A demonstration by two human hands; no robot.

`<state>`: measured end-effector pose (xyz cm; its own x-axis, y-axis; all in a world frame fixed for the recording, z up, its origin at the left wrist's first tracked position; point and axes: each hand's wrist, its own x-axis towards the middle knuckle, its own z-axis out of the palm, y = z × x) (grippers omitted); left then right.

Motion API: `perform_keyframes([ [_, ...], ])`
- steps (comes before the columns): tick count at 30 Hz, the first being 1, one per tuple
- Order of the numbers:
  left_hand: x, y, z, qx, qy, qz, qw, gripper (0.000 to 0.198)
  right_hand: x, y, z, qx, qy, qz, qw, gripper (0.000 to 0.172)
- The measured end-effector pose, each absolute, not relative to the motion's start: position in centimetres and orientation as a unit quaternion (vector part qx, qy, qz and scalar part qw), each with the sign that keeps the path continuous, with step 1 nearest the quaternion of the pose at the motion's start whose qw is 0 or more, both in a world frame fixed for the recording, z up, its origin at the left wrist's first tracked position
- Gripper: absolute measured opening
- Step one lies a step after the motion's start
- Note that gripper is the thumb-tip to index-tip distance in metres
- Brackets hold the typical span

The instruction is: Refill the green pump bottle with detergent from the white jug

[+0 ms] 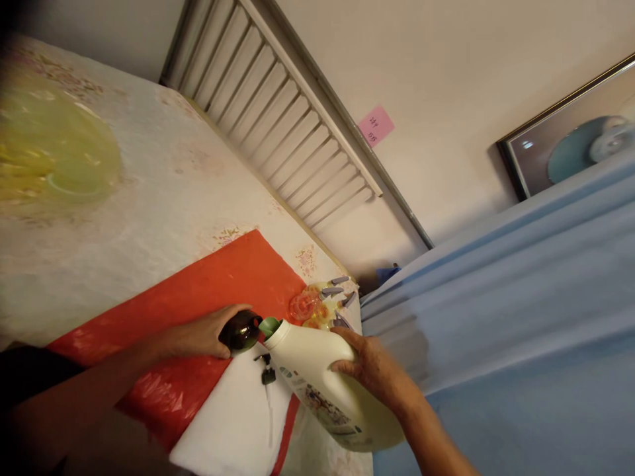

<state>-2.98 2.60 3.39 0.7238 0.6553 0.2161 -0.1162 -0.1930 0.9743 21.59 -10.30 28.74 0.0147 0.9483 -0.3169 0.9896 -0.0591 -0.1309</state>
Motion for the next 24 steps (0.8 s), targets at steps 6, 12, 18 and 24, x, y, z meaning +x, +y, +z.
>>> perform_keyframes([
  [6,-2.87,2.68,3.18,0.702,0.190,0.319,0.607,0.070,21.69,-10.08,28.83,0.707,0.687,-0.148,0.075,0.052],
  [12,-2.91,2.60,3.53,0.707,0.179,0.322,0.604,0.067,21.62,-9.84,29.08,0.708,0.686,-0.147,0.080,0.055],
  [18,-2.83,2.59,3.29,0.700,0.184,0.325,0.609,0.070,21.43,-9.63,29.30,0.711,0.682,-0.148,0.086,0.054],
  [24,-2.71,2.67,3.25,0.697,0.185,0.322,0.613,0.069,21.30,-9.51,29.47,0.715,0.678,-0.146,0.091,0.053],
])
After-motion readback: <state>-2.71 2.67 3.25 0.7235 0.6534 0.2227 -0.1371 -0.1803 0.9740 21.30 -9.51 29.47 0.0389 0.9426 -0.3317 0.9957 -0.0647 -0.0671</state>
